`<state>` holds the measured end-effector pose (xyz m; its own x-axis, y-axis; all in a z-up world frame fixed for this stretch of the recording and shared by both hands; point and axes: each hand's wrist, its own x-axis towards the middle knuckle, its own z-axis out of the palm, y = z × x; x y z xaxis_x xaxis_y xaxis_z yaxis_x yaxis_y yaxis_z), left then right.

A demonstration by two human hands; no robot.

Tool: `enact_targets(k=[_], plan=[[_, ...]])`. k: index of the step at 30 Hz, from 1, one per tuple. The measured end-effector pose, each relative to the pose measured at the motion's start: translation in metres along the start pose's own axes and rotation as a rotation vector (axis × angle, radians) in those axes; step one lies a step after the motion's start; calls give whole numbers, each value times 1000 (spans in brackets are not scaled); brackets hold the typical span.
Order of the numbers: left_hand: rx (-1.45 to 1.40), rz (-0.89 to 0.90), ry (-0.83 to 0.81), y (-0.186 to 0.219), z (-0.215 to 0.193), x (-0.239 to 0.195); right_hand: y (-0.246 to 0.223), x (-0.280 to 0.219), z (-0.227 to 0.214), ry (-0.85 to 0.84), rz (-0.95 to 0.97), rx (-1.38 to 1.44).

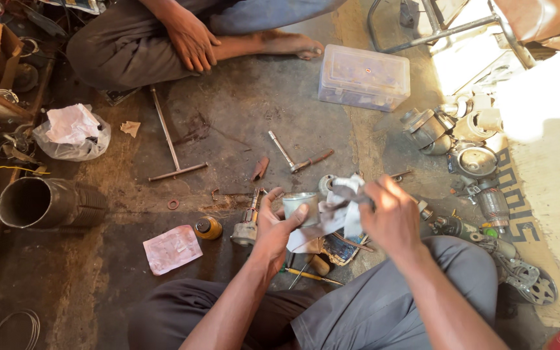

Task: The person wipes a cylindrical metal housing with a cloth, then inserts a rotor assembly into the housing. They rotate the rotor to check alignment and fit, then remove it to wipe the housing interior again before reinserting the rotor.

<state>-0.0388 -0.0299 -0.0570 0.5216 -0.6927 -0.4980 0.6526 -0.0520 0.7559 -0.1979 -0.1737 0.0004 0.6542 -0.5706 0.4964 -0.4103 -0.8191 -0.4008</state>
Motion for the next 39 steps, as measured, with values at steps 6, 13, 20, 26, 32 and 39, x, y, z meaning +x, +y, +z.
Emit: enact_targets(k=[6,13,20,26,32,39], plan=[[-43,207,97,25,-24,0,52,50,-9,230,-145,-124],[-180,410,48,59,-59,5,95,56,28,50,190,-294],[25,428,-47,60,-38,-6,79,67,28,-170,424,-341],[595,548,11,50,-16,-24,19,42,28,-626,397,876],[1044,847,58,29,4,-33,-28,37,26,-795,466,969],[983,922,282,15,3,-46,-16,50,23,-708,573,1307]])
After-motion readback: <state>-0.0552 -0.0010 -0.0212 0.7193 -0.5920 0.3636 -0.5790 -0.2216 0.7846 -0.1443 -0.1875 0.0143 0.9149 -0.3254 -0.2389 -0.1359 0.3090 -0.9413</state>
